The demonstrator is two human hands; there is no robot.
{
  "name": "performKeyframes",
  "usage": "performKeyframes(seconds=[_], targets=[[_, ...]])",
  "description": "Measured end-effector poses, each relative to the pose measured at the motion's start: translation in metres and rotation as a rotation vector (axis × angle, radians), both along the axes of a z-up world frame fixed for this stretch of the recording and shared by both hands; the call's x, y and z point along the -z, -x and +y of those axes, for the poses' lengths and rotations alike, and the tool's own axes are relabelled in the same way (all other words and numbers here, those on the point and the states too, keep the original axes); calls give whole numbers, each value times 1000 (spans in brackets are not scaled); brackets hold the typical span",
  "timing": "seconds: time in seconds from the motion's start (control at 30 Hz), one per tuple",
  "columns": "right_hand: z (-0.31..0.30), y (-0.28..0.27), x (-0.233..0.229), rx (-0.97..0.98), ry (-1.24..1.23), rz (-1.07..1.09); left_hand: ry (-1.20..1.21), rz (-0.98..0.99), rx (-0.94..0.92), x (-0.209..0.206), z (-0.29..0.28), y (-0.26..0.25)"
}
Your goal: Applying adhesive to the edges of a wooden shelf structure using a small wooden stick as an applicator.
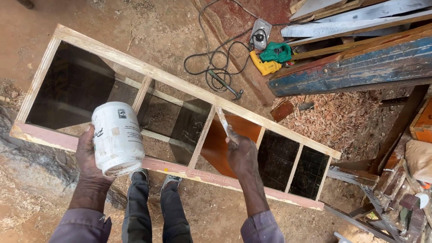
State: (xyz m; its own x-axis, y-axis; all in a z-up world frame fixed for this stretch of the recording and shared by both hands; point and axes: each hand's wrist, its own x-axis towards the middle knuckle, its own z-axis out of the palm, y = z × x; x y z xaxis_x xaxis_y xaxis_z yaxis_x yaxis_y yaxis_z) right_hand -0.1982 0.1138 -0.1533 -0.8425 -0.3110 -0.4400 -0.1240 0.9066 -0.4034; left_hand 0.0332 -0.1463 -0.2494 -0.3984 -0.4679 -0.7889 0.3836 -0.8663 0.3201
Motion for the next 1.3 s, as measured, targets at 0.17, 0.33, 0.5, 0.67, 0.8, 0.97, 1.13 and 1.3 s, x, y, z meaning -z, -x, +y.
performKeyframes(seconds=[0.17, 0.33, 0.5, 0.67, 0.8, 0.97, 1.13, 1.3], targets=[[10, -11, 44, -98, 165, 109, 37, 19, 15, -3, 0, 1], [32, -45, 97, -52, 351, 195, 52, 55, 48, -6, 1, 2], [34, -59, 68, 45, 410, 114, 48, 79, 78, -12, 2, 4], [28, -31, 20, 207, 106, -132, 45, 41, 42, -5, 0, 2], [3, 4, 23, 30, 146, 48, 23, 87, 63, -5, 0, 1], [-8, -10, 36, -13, 20, 22, 59, 31, 80, -18, 3, 5], [2, -45, 25, -51, 70, 45, 32, 39, 36, -8, 0, 4], [17, -62, 7, -73, -27, -67, 0, 110, 44, 1, -1, -2]])
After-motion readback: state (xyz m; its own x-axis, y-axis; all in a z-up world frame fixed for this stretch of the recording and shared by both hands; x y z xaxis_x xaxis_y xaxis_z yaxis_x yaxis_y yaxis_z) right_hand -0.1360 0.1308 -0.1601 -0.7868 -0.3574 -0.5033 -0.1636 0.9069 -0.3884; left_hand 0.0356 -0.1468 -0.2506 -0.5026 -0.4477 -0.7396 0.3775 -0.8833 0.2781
